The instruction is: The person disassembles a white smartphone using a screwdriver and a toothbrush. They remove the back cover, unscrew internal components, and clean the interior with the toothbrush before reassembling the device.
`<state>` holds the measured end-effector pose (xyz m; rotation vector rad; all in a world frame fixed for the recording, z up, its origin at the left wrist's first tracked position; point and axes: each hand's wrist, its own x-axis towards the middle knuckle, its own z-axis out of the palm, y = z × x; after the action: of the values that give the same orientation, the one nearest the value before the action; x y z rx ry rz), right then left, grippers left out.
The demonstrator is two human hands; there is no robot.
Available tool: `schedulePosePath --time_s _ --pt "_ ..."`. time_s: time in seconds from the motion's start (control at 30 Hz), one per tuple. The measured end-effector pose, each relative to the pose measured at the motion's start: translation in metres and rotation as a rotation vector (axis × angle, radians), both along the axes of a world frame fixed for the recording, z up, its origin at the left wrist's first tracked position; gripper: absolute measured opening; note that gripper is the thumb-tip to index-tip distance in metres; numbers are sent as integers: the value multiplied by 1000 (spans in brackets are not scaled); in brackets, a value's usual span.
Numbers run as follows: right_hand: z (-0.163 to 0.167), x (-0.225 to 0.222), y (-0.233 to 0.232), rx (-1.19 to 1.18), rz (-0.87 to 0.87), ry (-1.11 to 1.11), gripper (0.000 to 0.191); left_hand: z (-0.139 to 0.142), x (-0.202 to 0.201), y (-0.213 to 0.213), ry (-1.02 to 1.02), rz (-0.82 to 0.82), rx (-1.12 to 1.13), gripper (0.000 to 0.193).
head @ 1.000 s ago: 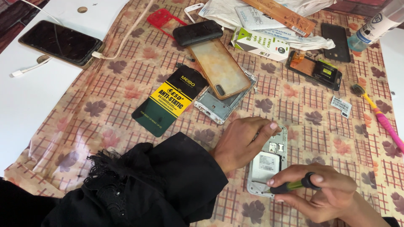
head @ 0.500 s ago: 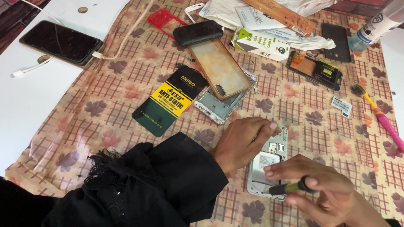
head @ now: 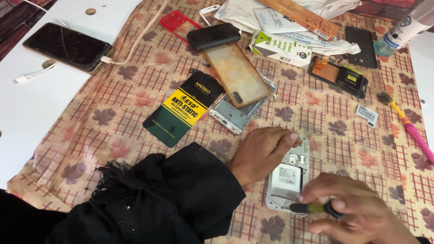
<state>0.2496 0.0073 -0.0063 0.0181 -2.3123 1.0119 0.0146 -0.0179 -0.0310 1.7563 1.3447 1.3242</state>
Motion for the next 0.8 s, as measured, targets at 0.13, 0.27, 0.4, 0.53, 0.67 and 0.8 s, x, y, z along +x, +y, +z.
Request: schedulePosePath --time_s 0.13,0.27,0.4,0.53,0.67,0.8 --pt "5 -7 -2 50 43 36 73 0 0 0 -37 -14 12 49" --pt "-4 -14 -6 -36 77 183 81 -1 0 0 -48 -25 6 49" --pt "-16 -5 2 -62 106 174 67 -1 1 0 -56 -15 11 49" --pt "-22 16 8 24 -112 -146 67 -2 0 0 -50 -13 16 49" --pt "-27 14 10 -9 125 23 77 -2 0 0 -79 -11 5 48" --pt "-18 4 0 5 7 -29 90 -2 0 0 -82 -10 -14 47"
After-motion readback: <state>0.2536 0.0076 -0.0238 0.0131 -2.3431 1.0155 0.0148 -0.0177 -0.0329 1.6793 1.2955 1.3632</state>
